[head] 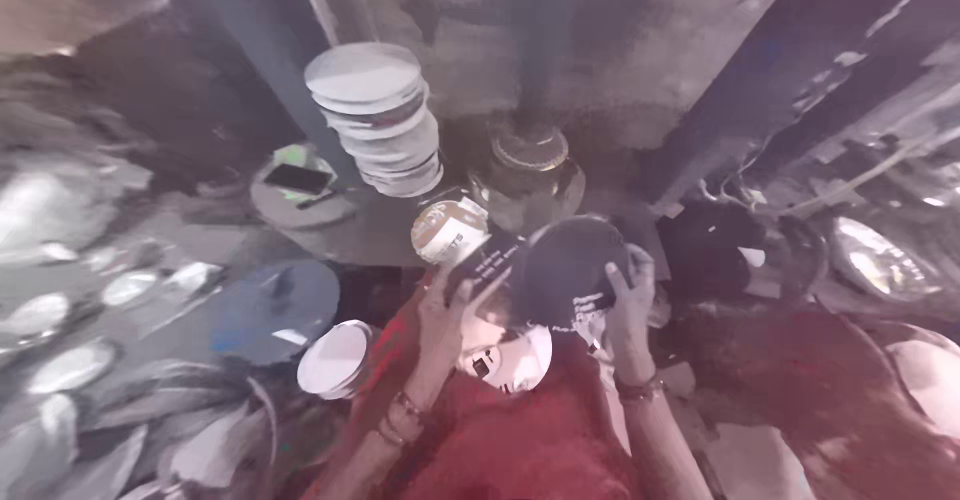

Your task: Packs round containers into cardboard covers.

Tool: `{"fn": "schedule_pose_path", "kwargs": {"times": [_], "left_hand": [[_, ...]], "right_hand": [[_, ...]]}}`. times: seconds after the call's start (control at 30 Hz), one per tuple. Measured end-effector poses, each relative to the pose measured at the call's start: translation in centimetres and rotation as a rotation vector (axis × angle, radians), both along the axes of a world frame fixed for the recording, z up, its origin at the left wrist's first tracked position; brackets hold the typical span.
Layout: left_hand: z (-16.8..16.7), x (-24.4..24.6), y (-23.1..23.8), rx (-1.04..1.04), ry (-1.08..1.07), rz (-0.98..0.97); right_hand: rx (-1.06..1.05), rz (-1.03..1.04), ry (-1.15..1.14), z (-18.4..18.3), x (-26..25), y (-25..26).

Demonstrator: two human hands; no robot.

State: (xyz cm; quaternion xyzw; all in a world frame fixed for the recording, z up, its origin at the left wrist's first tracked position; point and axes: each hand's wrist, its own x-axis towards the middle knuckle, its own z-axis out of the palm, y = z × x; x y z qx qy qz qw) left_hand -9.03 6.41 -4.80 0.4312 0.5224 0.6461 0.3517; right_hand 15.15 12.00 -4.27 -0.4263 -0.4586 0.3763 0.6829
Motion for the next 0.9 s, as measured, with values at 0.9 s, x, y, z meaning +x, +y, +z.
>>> {"fn": "schedule_pose_path", "kwargs": {"times": [0.9], "left_hand": [[0.5,-1.0,-2.4,-0.092,0.131,-0.564]], "right_hand": [[0.004,0.373,-0.482,-1.4,-3.8,-6.3]]}}
